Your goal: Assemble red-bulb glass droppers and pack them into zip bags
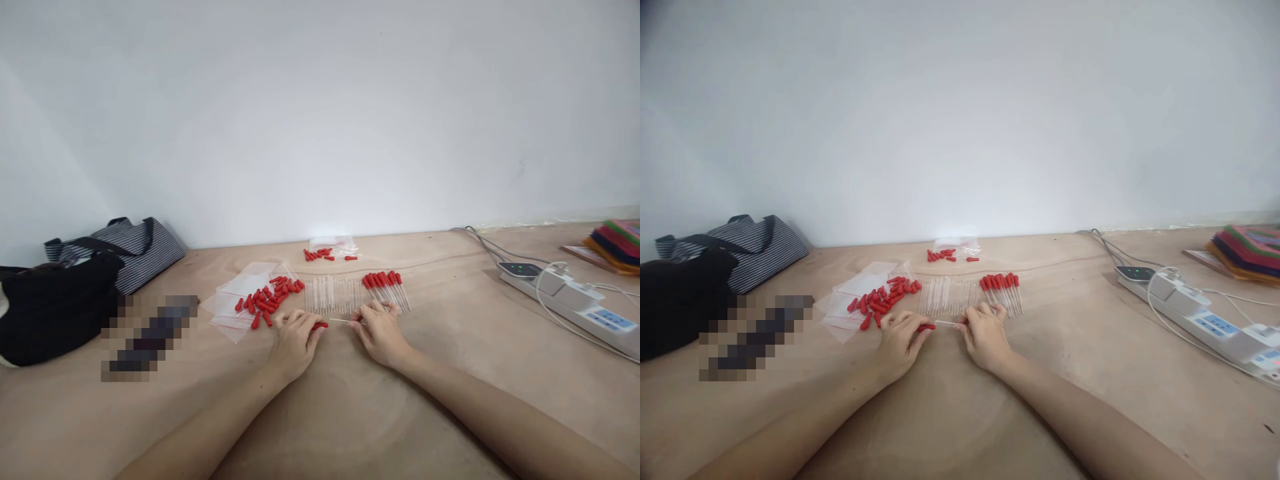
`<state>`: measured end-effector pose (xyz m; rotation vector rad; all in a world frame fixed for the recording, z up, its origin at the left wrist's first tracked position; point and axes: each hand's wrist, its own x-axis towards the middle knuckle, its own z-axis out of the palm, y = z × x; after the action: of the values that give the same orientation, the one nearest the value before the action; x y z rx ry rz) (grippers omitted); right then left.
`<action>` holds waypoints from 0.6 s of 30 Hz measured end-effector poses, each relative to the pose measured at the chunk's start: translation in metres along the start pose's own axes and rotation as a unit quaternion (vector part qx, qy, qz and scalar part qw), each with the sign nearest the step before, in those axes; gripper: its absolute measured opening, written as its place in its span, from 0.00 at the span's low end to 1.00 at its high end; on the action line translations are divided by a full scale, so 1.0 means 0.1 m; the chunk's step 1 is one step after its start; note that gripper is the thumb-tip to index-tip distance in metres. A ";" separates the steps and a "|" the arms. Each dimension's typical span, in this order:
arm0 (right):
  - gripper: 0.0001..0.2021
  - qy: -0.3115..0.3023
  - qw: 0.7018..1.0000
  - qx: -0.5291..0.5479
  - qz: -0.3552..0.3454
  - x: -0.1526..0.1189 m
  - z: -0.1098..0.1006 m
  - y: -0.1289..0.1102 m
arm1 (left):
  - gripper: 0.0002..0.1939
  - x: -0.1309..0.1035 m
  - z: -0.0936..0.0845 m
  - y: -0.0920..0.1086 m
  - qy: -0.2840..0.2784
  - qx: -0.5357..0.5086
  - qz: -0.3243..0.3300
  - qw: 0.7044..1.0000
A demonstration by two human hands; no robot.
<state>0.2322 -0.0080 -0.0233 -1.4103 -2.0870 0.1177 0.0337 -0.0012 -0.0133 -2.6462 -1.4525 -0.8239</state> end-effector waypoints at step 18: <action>0.10 0.003 0.998 0.038 -0.053 -0.02 0.01 -0.05 | 0.04 -0.03 0.00 -0.02 0.018 -0.021 -0.006 1.000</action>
<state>0.2281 -0.0122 -0.0226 -1.2512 -2.1253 0.1482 0.0311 -0.0028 -0.0156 -2.6410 -1.4611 -0.9075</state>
